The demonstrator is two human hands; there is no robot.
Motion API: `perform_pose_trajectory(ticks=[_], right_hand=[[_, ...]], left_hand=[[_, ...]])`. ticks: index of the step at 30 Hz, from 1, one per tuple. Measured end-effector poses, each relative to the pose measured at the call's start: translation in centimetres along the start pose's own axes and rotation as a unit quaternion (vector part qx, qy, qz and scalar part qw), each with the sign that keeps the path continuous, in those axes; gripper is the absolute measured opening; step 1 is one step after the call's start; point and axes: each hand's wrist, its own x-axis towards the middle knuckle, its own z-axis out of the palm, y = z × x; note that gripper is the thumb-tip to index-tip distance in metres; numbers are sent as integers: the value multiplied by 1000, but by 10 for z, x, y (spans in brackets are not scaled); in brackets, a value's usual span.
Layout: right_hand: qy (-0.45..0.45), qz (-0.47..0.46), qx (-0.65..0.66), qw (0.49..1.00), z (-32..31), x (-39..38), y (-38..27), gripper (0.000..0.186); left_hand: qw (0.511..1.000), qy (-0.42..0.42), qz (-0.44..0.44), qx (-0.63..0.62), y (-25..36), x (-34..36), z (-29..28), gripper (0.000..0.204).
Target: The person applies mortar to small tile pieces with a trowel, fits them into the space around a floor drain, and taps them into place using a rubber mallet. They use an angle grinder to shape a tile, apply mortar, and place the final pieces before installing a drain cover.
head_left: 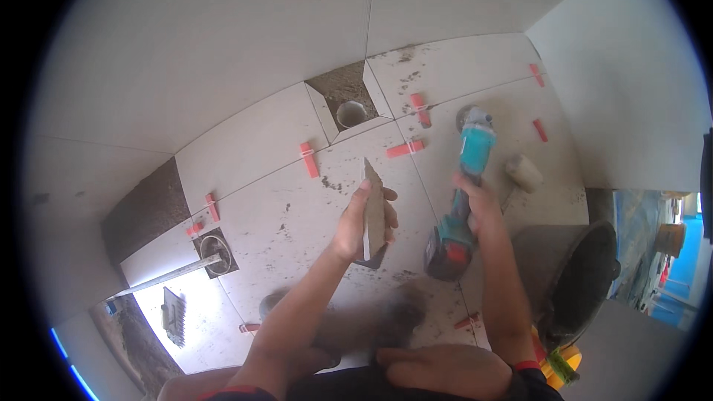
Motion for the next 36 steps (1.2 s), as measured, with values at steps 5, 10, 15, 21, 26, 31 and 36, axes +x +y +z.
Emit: perform_pose_trajectory(ticks=[5,10,15,21,26,31,36], right_hand=[[-10,10,56,998,16,12,8,31],[11,40,80,996,29,17,12,34],[30,2,3,1000,45,30,17,50],[74,-222,-409,882,16,-104,-27,50],[222,-147,-480,836,-83,-300,-97,40],[200,160,-769,585,-170,-370,-37,34],[108,245,-793,548,-183,-361,-45,34]], left_hand=[[999,26,13,-12,-2,-3,-9,71],[996,53,70,32,0,1,-15,67],[987,77,135,46,-4,16,-33,68],[984,66,149,66,13,18,-13,66],[985,-8,86,147,24,21,8,68],[987,-27,73,140,30,14,50,62],[990,-79,51,108,43,19,66,60]])
